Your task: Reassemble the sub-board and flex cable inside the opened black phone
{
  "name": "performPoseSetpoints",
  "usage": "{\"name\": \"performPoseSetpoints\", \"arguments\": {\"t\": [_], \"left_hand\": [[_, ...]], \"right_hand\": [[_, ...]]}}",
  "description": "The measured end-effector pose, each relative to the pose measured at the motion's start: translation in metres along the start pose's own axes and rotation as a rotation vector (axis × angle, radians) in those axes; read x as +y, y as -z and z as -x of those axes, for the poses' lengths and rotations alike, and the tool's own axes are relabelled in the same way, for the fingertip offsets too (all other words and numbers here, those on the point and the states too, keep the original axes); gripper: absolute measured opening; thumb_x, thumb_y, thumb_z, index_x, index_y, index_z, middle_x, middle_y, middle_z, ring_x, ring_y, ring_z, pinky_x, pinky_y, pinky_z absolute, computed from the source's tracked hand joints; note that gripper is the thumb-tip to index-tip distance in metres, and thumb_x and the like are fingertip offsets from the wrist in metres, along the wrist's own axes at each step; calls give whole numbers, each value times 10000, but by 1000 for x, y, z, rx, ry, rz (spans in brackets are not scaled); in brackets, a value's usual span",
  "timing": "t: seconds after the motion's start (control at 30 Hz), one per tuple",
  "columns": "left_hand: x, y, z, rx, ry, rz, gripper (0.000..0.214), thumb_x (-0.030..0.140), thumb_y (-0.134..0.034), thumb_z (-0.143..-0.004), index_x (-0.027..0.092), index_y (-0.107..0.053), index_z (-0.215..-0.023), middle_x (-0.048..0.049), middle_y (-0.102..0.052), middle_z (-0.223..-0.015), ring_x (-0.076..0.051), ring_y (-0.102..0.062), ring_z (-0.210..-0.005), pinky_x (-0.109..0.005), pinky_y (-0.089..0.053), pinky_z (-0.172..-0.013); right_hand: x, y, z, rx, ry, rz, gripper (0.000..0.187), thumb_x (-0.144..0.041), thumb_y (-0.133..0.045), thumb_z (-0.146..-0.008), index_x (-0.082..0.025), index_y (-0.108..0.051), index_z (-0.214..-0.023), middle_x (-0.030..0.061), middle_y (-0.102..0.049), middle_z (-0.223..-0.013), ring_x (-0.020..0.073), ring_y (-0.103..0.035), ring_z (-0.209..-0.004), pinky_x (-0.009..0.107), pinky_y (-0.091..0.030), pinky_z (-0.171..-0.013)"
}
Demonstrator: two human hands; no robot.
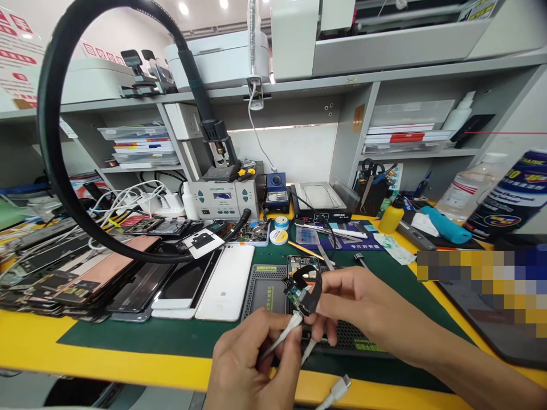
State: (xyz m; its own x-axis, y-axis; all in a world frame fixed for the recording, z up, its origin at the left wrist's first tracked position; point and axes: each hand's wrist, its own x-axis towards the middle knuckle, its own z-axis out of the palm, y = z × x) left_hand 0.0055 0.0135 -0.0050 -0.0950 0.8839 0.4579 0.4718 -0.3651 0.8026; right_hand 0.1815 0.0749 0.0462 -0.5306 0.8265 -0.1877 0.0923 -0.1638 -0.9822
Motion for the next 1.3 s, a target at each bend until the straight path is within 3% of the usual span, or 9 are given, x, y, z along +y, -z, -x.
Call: {"name": "performPoseSetpoints", "arguments": {"t": [0.33, 0.6, 0.87, 1.1, 1.3], "left_hand": [[8, 1, -2, -51, 149, 104, 212, 310, -640, -868, 181, -689, -707, 61, -428, -553, -83, -285, -488, -191, -229, -428], [2, 5, -2, -182, 277, 193, 277, 410, -592, -884, 182, -649, -737, 51, -408, -568, -105, -307, -525, -235, -209, -490], [3, 4, -5, -100, 407, 299, 268, 435, -652, -842, 192, -676, -730, 24, -525, -584, -117, -347, -546, -249, -231, -521], [7, 6, -7, -103, 445, 373, 277, 447, -685, -821, 187, -692, -726, 28, -503, -580, -120, -347, -563, -250, -227, -534], [9, 7, -9, -111, 465, 381, 295, 450, -696, -817, 174, -680, -711, 35, -466, -578, -113, -329, -561, -252, -219, -533]], "right_hand": [[2, 5, -4, -59, -119, -180, 163, -254, -742, -772, -132, -692, -675, 71, -760, -737, 167, -711, -596, 246, -510, -523], [-2, 5, -2, -74, -127, -163, 242, -325, -797, -795, -119, -719, -694, 69, -756, -706, 146, -699, -578, 222, -510, -521], [1, 7, -3, -66, -37, -143, 300, -398, -796, -835, -107, -760, -772, 91, -755, -752, 162, -695, -617, 255, -540, -561], [8, 6, -5, -54, 23, -108, 191, -306, -845, -785, -127, -777, -796, 68, -766, -721, 159, -699, -615, 242, -561, -577], [6, 6, -4, -41, 25, -74, 238, -354, -828, -814, -123, -780, -784, 66, -766, -677, 136, -681, -579, 231, -559, -582]]}}
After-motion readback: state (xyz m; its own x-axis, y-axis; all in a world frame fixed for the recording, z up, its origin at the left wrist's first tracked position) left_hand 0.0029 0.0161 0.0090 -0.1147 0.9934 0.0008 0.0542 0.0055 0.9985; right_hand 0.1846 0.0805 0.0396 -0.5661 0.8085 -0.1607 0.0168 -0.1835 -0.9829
